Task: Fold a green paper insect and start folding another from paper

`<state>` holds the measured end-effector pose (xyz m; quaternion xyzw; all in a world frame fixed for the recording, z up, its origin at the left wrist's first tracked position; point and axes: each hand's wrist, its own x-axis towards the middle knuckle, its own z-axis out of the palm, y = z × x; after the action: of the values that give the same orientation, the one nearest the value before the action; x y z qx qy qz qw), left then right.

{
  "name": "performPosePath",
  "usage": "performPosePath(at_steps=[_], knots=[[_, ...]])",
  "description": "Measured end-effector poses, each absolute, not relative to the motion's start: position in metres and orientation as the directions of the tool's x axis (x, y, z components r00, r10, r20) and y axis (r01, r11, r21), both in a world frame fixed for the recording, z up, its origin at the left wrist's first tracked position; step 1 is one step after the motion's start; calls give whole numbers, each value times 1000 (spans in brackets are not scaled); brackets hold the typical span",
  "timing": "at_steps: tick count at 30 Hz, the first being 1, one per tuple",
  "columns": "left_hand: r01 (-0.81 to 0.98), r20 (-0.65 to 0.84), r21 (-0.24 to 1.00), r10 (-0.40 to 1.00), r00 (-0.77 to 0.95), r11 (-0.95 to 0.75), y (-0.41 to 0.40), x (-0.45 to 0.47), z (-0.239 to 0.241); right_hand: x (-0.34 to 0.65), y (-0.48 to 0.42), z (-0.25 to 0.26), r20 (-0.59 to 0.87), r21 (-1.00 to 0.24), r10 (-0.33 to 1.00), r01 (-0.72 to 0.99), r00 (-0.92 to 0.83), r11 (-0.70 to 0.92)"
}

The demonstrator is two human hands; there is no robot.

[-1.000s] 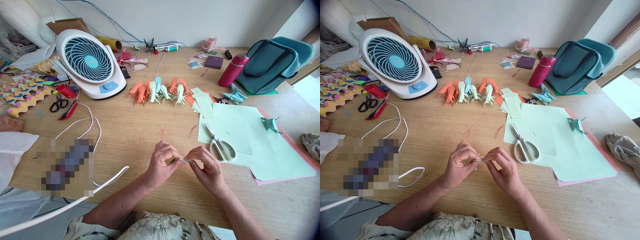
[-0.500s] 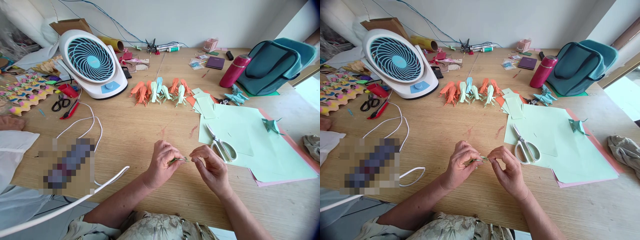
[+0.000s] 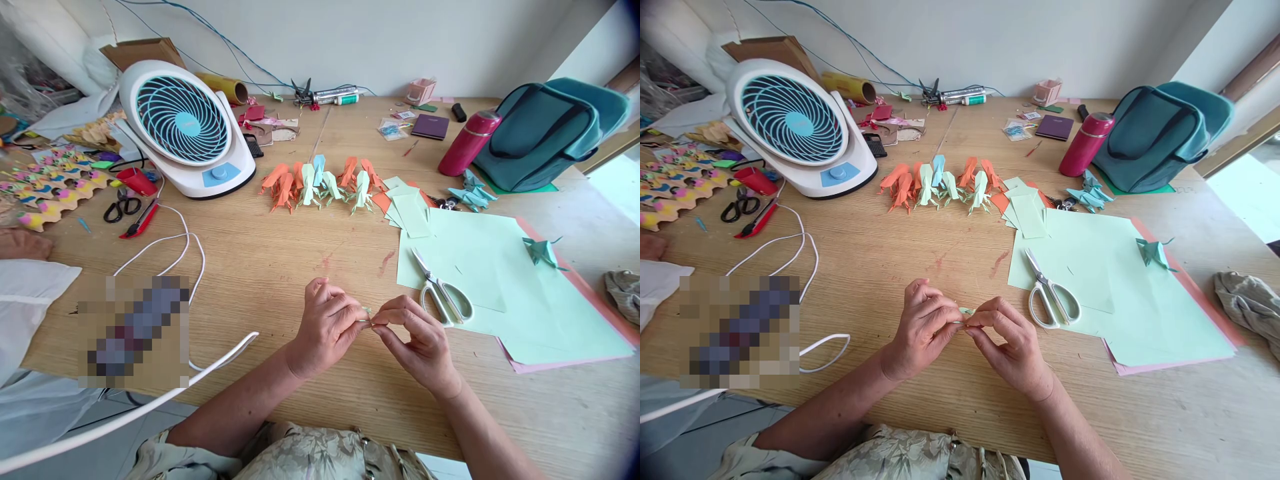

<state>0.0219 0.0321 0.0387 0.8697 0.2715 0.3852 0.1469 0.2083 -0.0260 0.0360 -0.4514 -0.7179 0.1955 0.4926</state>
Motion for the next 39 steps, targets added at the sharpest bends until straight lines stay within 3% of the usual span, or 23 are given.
performPosePath(at_steps=[13, 22, 30, 39], knots=[[392, 565, 420, 573, 593, -819, 29, 25, 39, 206, -29, 31, 496, -651, 851, 573, -174, 497], [233, 526, 657, 658, 539, -717, 33, 28, 37, 207, -28, 32, 499, -737, 864, 495, -63, 461], [88, 401, 869, 797, 452, -488, 35, 28, 39, 215, -22, 27, 276, -917, 949, 338, 155, 212], [-168, 79, 986, 902, 424, -7, 40, 27, 29, 205, -18, 20, 15, -989, 991, 141, -130, 34]])
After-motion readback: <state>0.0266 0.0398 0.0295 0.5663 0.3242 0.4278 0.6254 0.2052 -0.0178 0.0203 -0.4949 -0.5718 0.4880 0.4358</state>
